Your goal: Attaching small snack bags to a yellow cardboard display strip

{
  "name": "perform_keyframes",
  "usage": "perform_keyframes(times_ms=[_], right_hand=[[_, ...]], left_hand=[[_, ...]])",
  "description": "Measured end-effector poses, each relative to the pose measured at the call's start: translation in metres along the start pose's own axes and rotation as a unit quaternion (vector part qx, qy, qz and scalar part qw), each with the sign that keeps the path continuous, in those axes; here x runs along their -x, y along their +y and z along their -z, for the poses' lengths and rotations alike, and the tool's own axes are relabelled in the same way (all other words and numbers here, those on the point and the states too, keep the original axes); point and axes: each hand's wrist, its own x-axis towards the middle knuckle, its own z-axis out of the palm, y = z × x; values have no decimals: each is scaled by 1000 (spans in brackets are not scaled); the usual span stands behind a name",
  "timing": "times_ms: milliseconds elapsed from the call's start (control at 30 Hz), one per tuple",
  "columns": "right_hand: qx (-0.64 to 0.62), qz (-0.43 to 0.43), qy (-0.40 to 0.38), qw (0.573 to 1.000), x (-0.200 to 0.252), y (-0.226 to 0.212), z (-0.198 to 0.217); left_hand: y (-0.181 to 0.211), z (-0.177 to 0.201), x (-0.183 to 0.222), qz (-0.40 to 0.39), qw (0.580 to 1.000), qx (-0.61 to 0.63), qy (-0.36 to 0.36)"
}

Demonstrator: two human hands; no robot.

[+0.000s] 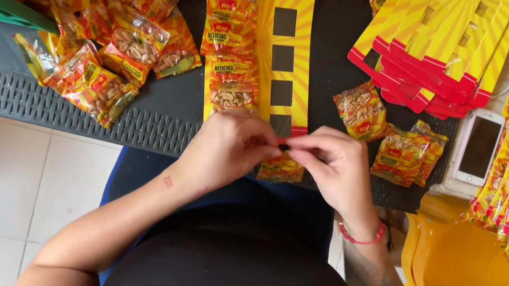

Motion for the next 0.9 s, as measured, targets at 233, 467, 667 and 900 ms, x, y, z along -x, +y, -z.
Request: perform_keyframes(times_ms=[233, 467, 667, 900], right_hand=[[109, -1, 94, 990, -39, 56, -19], [305, 81, 144, 938, -144, 66, 5], [271, 148, 211, 927, -170, 76, 20], [134, 278, 148, 940, -65, -3, -5]], left_hand=[[-31, -20, -33, -62, 930, -349, 91], [-42, -68, -15, -146, 911, -384, 26], [-13, -31, -9, -88, 984, -145, -49], [-20, -3, -55, 106, 890, 440, 51]])
